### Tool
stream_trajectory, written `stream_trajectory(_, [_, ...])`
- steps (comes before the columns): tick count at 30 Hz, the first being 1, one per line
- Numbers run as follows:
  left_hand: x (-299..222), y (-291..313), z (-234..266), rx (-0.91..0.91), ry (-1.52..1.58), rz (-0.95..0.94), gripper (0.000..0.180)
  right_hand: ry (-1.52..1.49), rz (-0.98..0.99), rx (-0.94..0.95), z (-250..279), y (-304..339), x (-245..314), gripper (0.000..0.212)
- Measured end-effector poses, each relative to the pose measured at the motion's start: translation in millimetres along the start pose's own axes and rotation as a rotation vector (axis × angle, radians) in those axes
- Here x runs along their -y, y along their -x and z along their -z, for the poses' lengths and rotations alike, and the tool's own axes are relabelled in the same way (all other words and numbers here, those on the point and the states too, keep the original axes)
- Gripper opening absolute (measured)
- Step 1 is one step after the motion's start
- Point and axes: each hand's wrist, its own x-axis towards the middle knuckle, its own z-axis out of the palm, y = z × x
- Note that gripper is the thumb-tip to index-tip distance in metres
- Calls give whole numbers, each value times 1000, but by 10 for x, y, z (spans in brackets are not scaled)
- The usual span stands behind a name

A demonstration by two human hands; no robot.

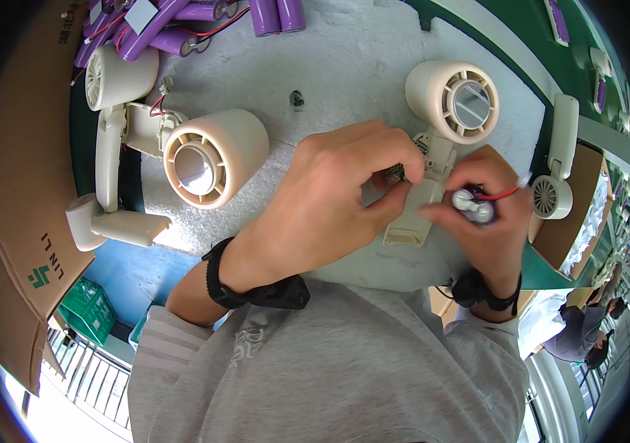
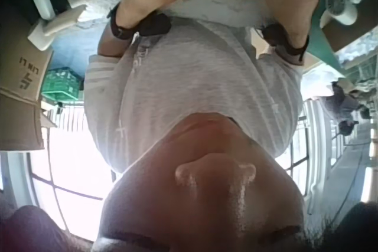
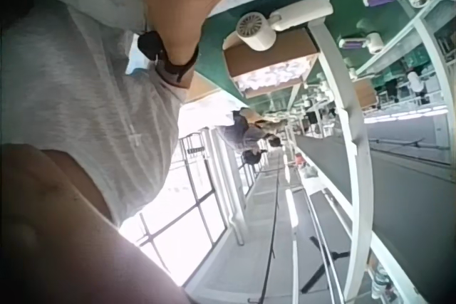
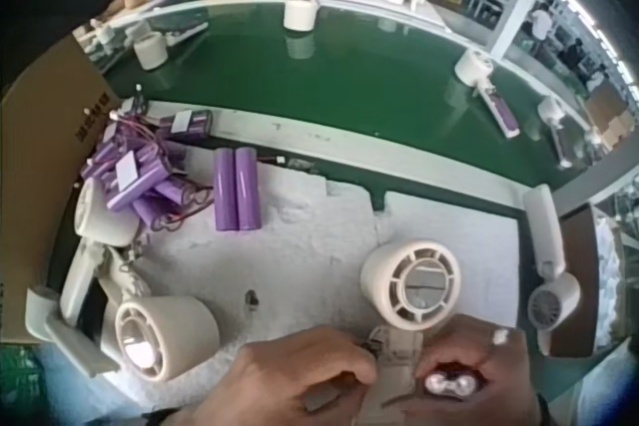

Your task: The person assembles portable fans by connecting battery wires to circuit boards and inserting the boards and battery packs into the fan handles by hand.

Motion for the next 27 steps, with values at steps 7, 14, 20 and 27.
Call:
stream_trajectory(7, [-8,14,-17,-6,22,34,22,-114,-251,-6,127,-6,154,17])
stream_trajectory(14, [-48,14,5,29,140,91,17,191,58,83,55,-38,73,13])
stream_trajectory(20, [1,23,34,74,195,87,15,350,253,-36,-57,-50,50,17])
stream_trajectory(27, [-37,32,19,29,329,180,16,342,175,-8,-3,-56,50,21])
